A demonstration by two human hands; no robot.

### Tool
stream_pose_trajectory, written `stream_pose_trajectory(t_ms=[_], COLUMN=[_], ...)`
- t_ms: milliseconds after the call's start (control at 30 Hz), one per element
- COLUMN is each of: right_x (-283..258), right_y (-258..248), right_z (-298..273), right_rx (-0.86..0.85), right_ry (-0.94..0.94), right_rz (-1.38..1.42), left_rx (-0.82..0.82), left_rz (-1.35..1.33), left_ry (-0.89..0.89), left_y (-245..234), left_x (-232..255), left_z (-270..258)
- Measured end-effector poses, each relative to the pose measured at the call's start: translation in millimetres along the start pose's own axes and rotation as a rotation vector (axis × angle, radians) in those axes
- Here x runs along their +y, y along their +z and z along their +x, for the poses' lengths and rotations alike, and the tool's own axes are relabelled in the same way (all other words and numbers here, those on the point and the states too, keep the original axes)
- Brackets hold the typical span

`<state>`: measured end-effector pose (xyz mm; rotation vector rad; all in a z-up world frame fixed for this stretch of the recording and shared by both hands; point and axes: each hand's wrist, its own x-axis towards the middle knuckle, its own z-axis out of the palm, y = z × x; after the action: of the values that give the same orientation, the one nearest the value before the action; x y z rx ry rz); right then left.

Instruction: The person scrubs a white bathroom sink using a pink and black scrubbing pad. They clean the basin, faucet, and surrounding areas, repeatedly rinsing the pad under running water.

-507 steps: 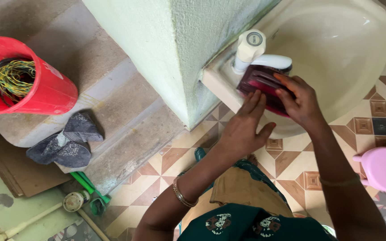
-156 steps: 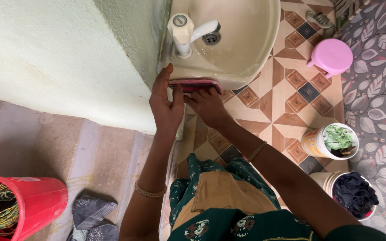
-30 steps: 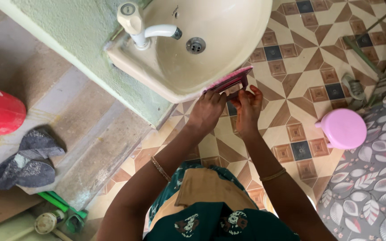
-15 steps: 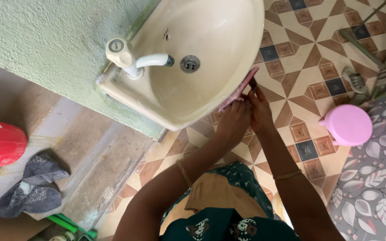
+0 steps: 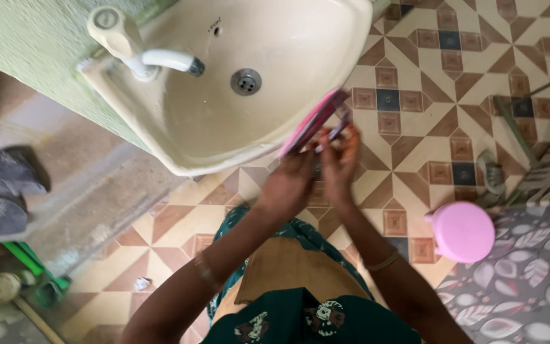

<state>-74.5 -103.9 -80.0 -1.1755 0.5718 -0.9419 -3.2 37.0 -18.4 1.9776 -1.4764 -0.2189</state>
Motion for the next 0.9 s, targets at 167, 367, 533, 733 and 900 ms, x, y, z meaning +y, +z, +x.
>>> stream_pose_trajectory(t_ms=[167,367,533,733,900], right_x=[3.0,-20.0,5.2,36.3,-40.2], right_y=[-8.6,-60.0,-68.3,-78.0,-77.6], right_z=[-13.8,141.2,147.4,59.3,152.9], right_rx=[-0.277,-0.119,-0.173,-0.434,-0.487], right_ry=[-0.243,0.094,-0.012,-0.290,-0.663], right_rz=[-0.247,-0.123,0.027,-0.296,-0.806], left_rx=[0.057,0.032,0.040,0.351,0.268], left_rz=[0.116,0.150,0.046,-0.157,-0.243], left_ry=[0.016,-0.014,-0.026,-0.068,-0.162], left_y=[25.3,76.4,76.4,47.6,34.5], left_x=[3.8,30.5,43.9,71.6,82.6], left_z=[-3.9,114.6,111.0,27.2,42.3])
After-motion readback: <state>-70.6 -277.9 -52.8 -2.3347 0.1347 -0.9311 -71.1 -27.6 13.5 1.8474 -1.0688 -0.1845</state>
